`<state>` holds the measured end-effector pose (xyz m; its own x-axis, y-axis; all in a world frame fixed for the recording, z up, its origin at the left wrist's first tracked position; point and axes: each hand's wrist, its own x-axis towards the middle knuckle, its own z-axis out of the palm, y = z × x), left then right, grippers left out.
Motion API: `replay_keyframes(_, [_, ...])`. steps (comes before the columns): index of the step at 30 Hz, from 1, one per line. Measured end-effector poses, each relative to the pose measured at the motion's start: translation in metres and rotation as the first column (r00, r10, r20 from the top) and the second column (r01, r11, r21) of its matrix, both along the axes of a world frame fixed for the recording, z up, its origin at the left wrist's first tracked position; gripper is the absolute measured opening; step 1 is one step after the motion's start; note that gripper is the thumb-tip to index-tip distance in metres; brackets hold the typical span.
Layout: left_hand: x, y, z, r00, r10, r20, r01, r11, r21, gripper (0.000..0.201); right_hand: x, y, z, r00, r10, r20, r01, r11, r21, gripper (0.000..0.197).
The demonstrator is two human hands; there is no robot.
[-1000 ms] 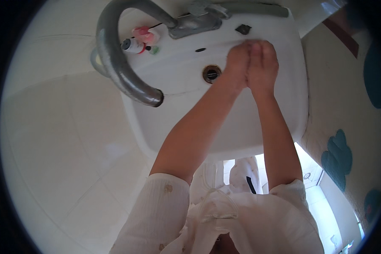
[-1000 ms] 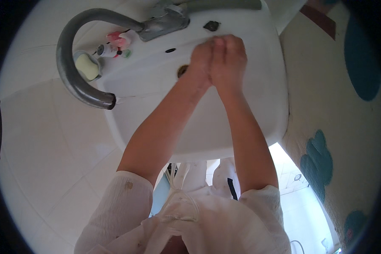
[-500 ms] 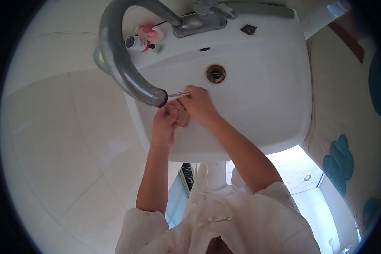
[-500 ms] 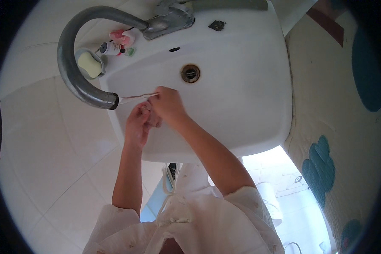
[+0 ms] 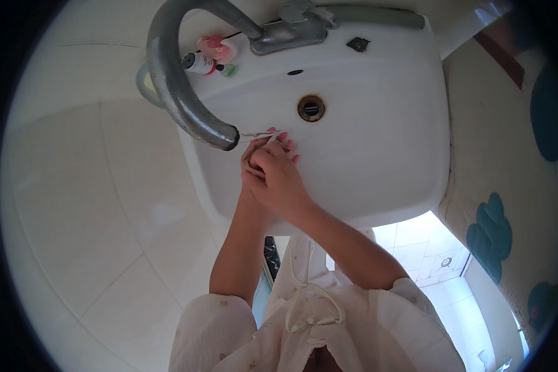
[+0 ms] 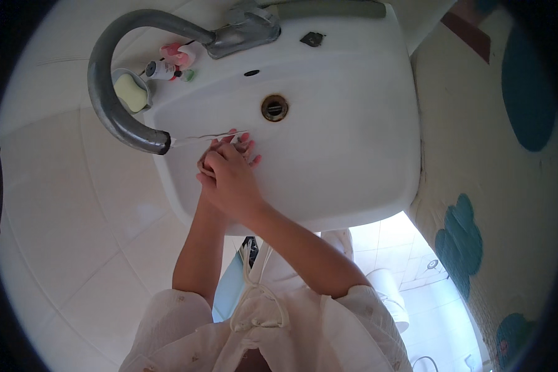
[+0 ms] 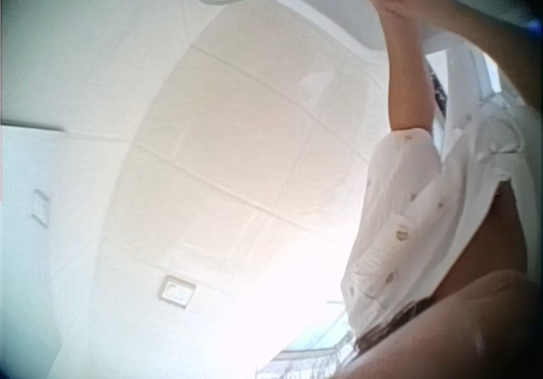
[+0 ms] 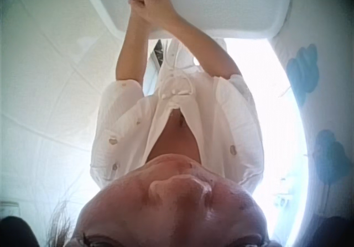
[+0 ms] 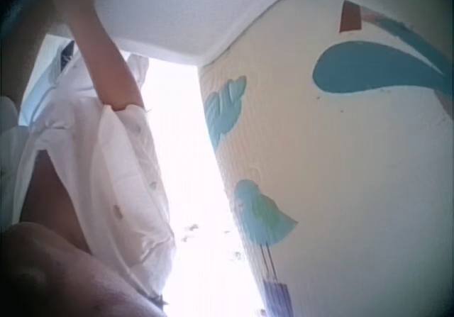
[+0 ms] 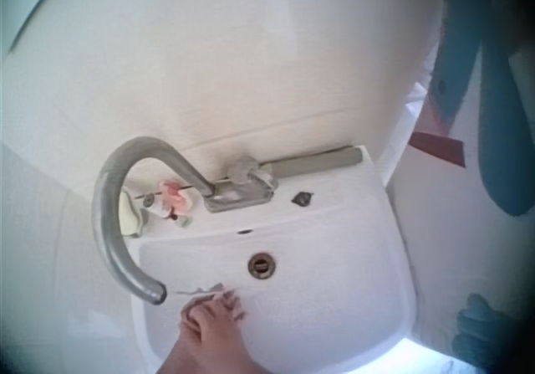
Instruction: The person cleans the wall and floor tiles in a bathroom by hand with a cloth and a scrubber. They wet a cloth in a sink, wipe down the upper wall tiles, then move to the floor to scrub the lower tiles and corners before rinsing the cloth again.
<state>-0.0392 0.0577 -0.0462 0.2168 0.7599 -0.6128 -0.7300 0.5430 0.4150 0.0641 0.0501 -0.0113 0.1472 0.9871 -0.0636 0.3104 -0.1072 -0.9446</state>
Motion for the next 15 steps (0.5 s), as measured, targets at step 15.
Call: replay_keyframes(15, [-0.049, 0.029, 0.075, 0.018, 0.349, -0.937, 0.191, 0.919, 0.346, 0.024, 0.064, 0.021, -0.027, 0.995, -0.041, 0.089, 0.044, 0.999, -0.022, 0.016])
